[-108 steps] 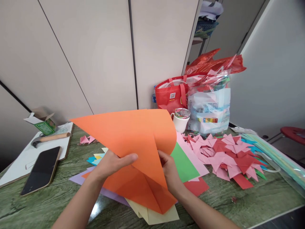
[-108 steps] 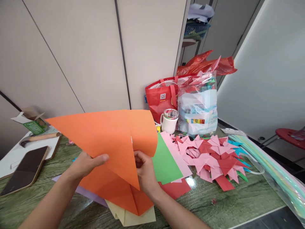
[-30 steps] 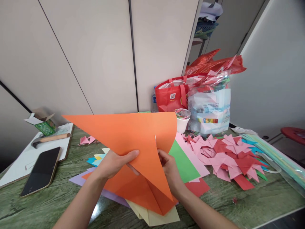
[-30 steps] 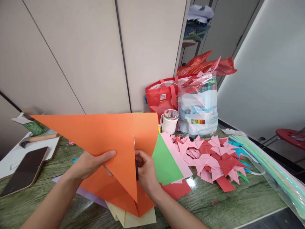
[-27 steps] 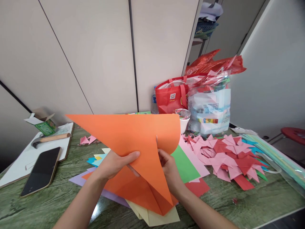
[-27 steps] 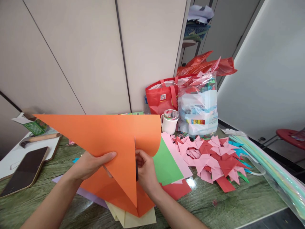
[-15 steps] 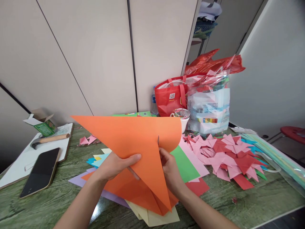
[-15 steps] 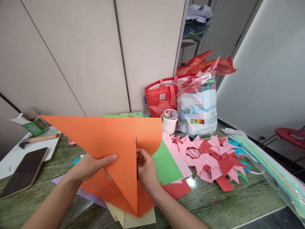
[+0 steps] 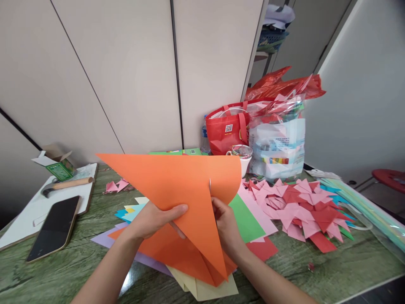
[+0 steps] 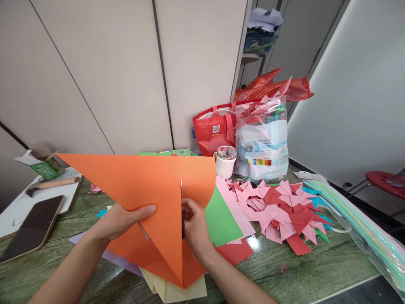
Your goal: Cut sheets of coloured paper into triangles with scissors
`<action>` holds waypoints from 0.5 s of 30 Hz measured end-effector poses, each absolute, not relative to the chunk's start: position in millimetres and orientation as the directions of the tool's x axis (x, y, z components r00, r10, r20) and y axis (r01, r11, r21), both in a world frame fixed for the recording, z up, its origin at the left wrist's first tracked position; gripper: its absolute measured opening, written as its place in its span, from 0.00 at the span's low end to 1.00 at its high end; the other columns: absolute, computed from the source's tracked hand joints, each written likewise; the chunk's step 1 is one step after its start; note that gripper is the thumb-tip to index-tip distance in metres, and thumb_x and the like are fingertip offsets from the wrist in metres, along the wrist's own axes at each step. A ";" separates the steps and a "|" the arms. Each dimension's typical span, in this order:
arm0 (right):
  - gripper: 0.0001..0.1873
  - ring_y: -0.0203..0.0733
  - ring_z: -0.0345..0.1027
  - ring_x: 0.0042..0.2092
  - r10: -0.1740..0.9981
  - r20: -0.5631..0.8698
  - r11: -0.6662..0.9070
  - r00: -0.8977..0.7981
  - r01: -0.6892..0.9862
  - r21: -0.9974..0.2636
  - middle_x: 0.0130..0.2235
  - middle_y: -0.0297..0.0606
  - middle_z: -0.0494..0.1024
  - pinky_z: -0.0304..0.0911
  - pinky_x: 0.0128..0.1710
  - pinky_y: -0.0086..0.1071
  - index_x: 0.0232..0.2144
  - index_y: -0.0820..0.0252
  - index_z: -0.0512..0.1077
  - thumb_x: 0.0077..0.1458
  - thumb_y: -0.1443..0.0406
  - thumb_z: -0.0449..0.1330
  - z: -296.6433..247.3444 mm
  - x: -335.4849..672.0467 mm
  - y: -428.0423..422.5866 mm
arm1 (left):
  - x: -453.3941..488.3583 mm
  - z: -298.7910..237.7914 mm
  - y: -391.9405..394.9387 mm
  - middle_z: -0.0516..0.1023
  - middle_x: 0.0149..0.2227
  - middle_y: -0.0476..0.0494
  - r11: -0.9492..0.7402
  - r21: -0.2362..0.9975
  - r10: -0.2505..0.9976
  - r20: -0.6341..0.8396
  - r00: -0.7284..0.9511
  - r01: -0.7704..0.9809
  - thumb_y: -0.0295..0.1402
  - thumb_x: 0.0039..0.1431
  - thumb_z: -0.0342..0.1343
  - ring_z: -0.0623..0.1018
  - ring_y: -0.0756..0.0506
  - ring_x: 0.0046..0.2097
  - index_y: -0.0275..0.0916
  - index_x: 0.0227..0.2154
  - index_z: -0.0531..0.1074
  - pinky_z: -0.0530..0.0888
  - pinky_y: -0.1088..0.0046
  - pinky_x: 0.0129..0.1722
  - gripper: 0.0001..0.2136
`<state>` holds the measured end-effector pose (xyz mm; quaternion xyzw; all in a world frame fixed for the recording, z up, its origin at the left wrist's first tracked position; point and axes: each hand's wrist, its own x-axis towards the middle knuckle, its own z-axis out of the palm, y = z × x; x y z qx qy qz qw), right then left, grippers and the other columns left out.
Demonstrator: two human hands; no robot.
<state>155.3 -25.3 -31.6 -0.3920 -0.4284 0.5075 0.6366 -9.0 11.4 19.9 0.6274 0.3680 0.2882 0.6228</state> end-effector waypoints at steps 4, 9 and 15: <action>0.10 0.37 0.71 0.26 0.984 0.140 0.170 0.112 -0.326 -0.930 0.26 0.32 0.79 0.65 0.25 0.25 0.26 0.60 0.72 0.36 0.71 0.66 -31.4 155.1 -25.8 | -9.4 18.9 11.1 0.78 0.27 0.47 0.054 0.994 0.825 -0.098 0.556 0.095 0.34 0.51 0.58 0.78 0.45 0.23 0.39 0.32 0.72 0.77 0.68 0.21 0.07; 0.09 0.36 0.70 0.26 0.982 0.141 0.175 0.124 -0.331 -0.927 0.26 0.32 0.79 0.65 0.26 0.25 0.25 0.60 0.72 0.36 0.71 0.66 -31.8 154.7 -25.6 | -9.4 18.2 10.5 0.78 0.25 0.47 0.043 0.993 0.822 -0.097 0.561 0.108 0.35 0.51 0.57 0.78 0.45 0.21 0.38 0.34 0.72 0.76 0.68 0.22 0.08; 0.08 0.37 0.71 0.26 0.980 0.148 0.184 0.132 -0.323 -0.928 0.26 0.32 0.79 0.65 0.24 0.25 0.25 0.60 0.73 0.36 0.70 0.66 -30.3 155.1 -25.4 | -8.7 16.9 10.1 0.79 0.37 0.44 0.047 0.992 0.841 -0.101 0.531 0.115 0.37 0.51 0.57 0.79 0.43 0.28 0.41 0.36 0.71 0.77 0.66 0.24 0.10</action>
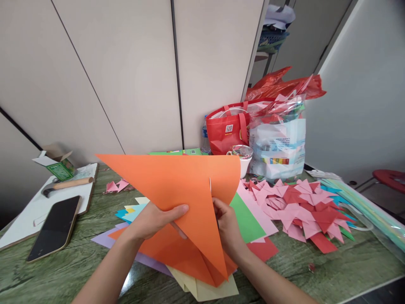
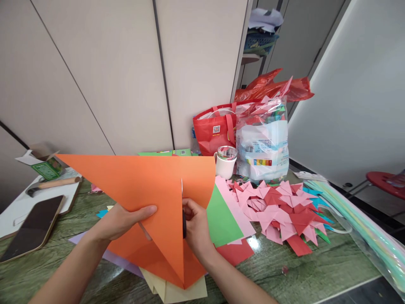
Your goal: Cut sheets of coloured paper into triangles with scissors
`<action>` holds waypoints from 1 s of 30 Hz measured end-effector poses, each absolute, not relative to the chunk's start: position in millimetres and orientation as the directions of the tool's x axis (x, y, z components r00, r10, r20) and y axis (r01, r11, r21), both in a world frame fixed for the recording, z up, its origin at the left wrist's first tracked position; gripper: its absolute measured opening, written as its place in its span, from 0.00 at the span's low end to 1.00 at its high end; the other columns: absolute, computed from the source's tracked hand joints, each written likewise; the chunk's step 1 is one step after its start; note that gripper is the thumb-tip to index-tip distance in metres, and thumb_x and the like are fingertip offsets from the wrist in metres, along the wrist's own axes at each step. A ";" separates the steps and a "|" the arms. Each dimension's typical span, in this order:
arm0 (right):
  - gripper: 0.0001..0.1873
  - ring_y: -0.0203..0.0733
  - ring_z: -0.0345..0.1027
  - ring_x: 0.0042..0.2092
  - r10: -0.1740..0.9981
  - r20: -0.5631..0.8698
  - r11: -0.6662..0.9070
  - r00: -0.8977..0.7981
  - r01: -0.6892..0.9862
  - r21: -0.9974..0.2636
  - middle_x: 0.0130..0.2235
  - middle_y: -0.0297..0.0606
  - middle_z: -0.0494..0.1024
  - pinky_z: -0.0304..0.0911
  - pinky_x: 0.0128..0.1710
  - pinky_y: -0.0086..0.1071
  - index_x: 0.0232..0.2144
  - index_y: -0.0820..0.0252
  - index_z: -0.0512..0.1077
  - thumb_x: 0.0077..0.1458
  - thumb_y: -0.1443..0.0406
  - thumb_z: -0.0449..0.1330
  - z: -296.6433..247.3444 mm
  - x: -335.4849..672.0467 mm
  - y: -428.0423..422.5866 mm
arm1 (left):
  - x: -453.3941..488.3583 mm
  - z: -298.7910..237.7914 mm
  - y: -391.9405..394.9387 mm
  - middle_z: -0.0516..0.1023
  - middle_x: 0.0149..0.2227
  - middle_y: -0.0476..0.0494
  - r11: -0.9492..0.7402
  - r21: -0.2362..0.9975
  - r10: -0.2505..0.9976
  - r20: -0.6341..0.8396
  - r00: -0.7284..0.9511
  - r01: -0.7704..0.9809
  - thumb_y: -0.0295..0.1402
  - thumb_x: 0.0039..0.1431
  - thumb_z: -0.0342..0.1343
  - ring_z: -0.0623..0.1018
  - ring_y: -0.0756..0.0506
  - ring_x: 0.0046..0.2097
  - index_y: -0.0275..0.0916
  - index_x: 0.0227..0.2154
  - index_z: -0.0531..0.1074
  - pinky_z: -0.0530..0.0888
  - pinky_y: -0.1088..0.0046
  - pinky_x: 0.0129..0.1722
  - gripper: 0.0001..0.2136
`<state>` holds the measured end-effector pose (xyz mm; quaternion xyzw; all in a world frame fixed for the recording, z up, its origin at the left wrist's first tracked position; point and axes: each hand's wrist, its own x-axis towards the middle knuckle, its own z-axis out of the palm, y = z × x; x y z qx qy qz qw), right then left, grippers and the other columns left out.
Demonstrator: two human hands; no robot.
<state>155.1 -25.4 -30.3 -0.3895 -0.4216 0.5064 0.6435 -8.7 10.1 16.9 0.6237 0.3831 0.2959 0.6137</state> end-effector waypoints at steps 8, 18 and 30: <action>0.10 0.40 0.72 0.28 0.987 0.121 0.153 0.109 -0.364 -0.919 0.27 0.32 0.79 0.66 0.25 0.27 0.25 0.59 0.72 0.35 0.69 0.67 -33.8 155.4 -25.2 | -25.7 32.1 15.3 0.76 0.44 0.42 -0.080 0.996 0.854 0.047 0.519 0.041 0.37 0.45 0.62 0.75 0.39 0.45 0.42 0.41 0.70 0.74 0.66 0.38 0.18; 0.12 0.41 0.72 0.30 0.986 0.133 0.159 0.102 -0.323 -0.933 0.30 0.34 0.80 0.67 0.29 0.29 0.26 0.59 0.72 0.35 0.68 0.68 -33.7 155.9 -23.5 | -18.0 30.4 11.0 0.75 0.43 0.41 -0.014 0.994 0.925 -0.028 0.379 0.109 0.37 0.49 0.59 0.75 0.40 0.42 0.41 0.40 0.70 0.76 0.68 0.32 0.14; 0.15 0.46 0.73 0.37 0.969 0.200 0.232 0.146 -0.259 -0.938 0.37 0.41 0.79 0.69 0.35 0.35 0.32 0.58 0.71 0.39 0.64 0.66 -31.2 157.0 -23.5 | -16.5 31.9 10.7 0.77 0.41 0.40 0.065 0.983 0.907 -0.130 0.400 0.170 0.38 0.46 0.60 0.77 0.39 0.39 0.39 0.38 0.70 0.76 0.68 0.28 0.16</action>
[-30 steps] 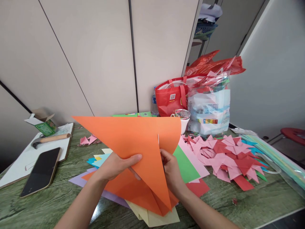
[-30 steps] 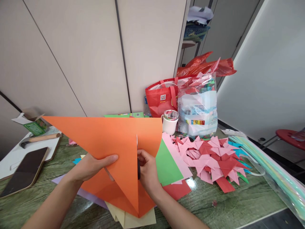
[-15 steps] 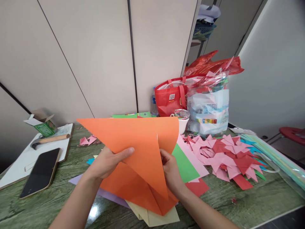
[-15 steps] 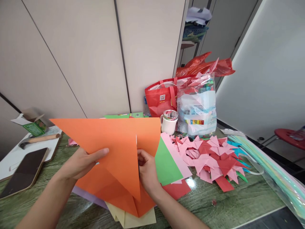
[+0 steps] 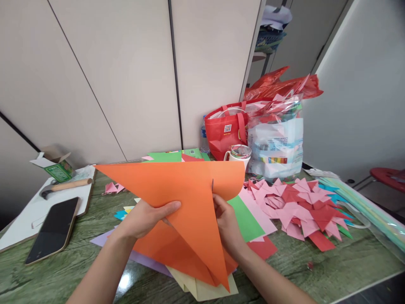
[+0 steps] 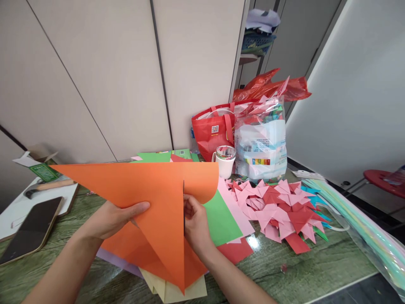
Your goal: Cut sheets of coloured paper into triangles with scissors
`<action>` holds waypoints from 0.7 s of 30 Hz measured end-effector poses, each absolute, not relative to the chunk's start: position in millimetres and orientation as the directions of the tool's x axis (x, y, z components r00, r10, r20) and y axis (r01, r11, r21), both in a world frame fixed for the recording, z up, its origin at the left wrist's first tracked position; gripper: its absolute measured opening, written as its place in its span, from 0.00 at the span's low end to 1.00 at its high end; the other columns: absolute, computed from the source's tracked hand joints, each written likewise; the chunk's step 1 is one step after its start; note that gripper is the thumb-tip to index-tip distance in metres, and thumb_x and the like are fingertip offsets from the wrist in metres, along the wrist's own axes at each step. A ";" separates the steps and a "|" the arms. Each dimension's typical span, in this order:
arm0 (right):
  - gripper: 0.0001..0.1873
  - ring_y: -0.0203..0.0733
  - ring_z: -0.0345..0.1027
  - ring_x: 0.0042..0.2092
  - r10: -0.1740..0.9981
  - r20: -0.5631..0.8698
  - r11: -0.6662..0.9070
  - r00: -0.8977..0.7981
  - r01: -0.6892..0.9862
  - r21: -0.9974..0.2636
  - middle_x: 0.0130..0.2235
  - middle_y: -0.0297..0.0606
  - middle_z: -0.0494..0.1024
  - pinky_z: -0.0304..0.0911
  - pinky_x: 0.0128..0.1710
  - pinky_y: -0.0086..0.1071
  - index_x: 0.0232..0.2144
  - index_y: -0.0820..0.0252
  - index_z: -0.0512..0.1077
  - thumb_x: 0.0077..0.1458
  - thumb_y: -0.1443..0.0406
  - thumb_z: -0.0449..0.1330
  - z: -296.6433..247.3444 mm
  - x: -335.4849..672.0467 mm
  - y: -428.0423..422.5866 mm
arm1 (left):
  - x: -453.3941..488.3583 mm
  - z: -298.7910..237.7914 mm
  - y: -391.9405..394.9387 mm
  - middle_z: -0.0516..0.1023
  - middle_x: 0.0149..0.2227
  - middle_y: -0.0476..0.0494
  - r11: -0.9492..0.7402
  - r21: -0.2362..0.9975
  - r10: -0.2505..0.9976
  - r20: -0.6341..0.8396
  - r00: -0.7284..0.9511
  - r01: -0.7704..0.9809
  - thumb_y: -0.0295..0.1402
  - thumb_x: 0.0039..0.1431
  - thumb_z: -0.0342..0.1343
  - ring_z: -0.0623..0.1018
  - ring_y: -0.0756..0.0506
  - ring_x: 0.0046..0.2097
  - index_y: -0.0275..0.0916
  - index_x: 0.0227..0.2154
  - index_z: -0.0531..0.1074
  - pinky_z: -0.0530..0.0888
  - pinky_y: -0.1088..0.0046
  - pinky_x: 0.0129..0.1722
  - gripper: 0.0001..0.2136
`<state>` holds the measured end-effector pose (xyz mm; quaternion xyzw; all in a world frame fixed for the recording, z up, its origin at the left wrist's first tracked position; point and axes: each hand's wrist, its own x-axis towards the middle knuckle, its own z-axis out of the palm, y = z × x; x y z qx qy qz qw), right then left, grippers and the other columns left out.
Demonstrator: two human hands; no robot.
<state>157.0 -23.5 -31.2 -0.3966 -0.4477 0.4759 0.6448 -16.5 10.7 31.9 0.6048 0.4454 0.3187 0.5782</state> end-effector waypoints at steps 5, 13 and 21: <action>0.13 0.45 0.72 0.37 0.968 0.208 0.238 0.139 -0.256 -0.937 0.36 0.40 0.79 0.68 0.34 0.33 0.32 0.58 0.71 0.40 0.65 0.66 -32.1 156.7 -23.4 | -17.1 30.1 12.0 0.77 0.41 0.41 0.086 0.986 0.908 -0.138 0.396 0.145 0.38 0.46 0.61 0.77 0.39 0.39 0.40 0.38 0.71 0.76 0.69 0.26 0.15; 0.11 0.43 0.72 0.33 0.973 0.188 0.219 0.132 -0.278 -0.935 0.32 0.38 0.79 0.68 0.32 0.31 0.29 0.60 0.72 0.38 0.65 0.66 -32.1 157.9 -24.6 | -15.1 31.0 11.0 0.76 0.41 0.40 0.096 0.987 0.906 -0.140 0.398 0.128 0.38 0.45 0.61 0.76 0.39 0.39 0.39 0.38 0.70 0.76 0.68 0.27 0.16; 0.10 0.42 0.72 0.31 0.974 0.175 0.209 0.142 -0.279 -0.937 0.30 0.37 0.79 0.68 0.29 0.30 0.28 0.59 0.73 0.38 0.64 0.66 -30.4 157.0 -24.7 | -15.9 31.0 11.4 0.77 0.41 0.40 0.088 0.988 0.889 -0.135 0.437 0.124 0.38 0.47 0.60 0.77 0.40 0.39 0.39 0.39 0.70 0.76 0.68 0.28 0.15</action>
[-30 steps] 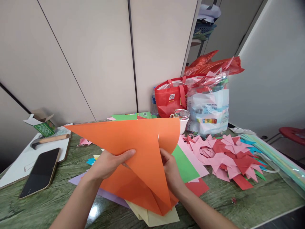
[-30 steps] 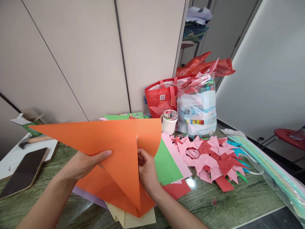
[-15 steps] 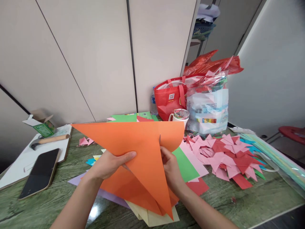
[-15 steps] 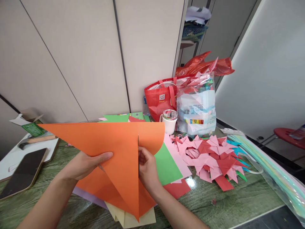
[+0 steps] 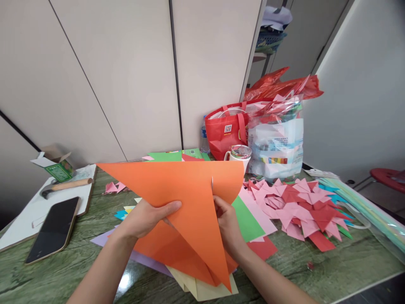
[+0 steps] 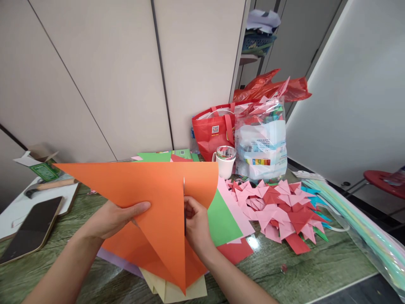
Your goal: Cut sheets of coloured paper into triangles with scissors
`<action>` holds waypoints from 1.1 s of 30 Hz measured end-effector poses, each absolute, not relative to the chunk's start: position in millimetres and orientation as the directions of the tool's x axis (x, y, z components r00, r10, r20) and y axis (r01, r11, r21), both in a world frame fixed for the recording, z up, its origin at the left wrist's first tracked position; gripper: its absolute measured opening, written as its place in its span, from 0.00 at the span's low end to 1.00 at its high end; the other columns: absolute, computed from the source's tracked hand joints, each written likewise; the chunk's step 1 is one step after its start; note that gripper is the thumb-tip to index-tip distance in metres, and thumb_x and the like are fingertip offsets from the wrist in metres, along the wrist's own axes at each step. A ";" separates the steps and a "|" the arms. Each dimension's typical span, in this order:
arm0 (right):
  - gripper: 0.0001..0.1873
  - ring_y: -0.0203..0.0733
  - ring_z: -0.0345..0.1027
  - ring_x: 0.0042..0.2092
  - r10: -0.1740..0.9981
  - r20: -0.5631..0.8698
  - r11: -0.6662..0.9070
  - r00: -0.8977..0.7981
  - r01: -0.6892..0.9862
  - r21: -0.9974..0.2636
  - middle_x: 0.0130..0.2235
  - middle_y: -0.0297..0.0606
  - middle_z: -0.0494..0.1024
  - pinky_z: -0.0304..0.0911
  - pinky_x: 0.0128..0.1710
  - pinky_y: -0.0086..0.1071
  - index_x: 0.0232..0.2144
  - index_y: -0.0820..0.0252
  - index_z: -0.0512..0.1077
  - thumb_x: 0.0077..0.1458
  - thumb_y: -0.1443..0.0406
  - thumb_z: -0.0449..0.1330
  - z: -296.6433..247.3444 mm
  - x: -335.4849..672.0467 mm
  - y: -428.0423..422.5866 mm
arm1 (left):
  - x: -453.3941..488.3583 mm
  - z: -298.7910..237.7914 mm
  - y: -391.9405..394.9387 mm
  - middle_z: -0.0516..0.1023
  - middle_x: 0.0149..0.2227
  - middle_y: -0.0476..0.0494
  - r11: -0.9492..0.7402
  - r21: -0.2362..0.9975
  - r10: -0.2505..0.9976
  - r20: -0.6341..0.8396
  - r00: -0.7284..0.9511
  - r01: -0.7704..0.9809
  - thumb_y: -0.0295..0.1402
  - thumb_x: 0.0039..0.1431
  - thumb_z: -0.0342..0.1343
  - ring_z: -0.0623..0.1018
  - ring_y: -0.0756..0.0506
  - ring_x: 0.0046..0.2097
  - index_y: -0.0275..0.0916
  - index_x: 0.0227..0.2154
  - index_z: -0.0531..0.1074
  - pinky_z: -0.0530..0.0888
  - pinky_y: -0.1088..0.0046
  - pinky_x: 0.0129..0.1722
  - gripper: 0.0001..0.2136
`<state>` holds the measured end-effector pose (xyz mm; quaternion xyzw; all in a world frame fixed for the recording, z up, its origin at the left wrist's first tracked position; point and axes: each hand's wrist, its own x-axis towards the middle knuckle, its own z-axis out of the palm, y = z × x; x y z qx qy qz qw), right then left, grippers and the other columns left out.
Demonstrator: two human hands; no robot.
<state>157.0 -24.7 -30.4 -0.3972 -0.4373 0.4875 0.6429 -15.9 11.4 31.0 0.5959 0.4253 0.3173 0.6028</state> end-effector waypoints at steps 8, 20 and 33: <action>0.10 0.42 0.72 0.30 0.977 0.158 0.192 0.140 -0.282 -0.940 0.30 0.36 0.80 0.68 0.28 0.30 0.28 0.59 0.74 0.38 0.65 0.66 -32.6 156.3 -24.5 | -16.7 30.4 11.6 0.76 0.43 0.40 0.097 0.988 0.886 -0.142 0.441 0.122 0.37 0.47 0.60 0.77 0.39 0.40 0.40 0.40 0.70 0.77 0.68 0.27 0.15; 0.08 0.40 0.71 0.27 0.974 0.162 0.198 0.156 -0.254 -0.947 0.28 0.35 0.79 0.67 0.25 0.29 0.26 0.59 0.74 0.38 0.65 0.66 -34.3 157.7 -24.3 | -15.8 29.9 11.0 0.77 0.43 0.40 0.100 0.989 0.883 -0.140 0.448 0.111 0.37 0.48 0.59 0.77 0.39 0.40 0.39 0.39 0.70 0.77 0.68 0.28 0.15; 0.12 0.45 0.72 0.36 0.973 0.162 0.204 0.166 -0.284 -0.937 0.35 0.37 0.79 0.68 0.34 0.33 0.30 0.58 0.72 0.37 0.68 0.66 -28.2 160.2 -22.1 | -15.1 27.1 9.7 0.78 0.38 0.43 0.122 0.982 0.860 -0.177 0.479 0.145 0.35 0.48 0.60 0.77 0.42 0.37 0.40 0.36 0.71 0.76 0.71 0.25 0.12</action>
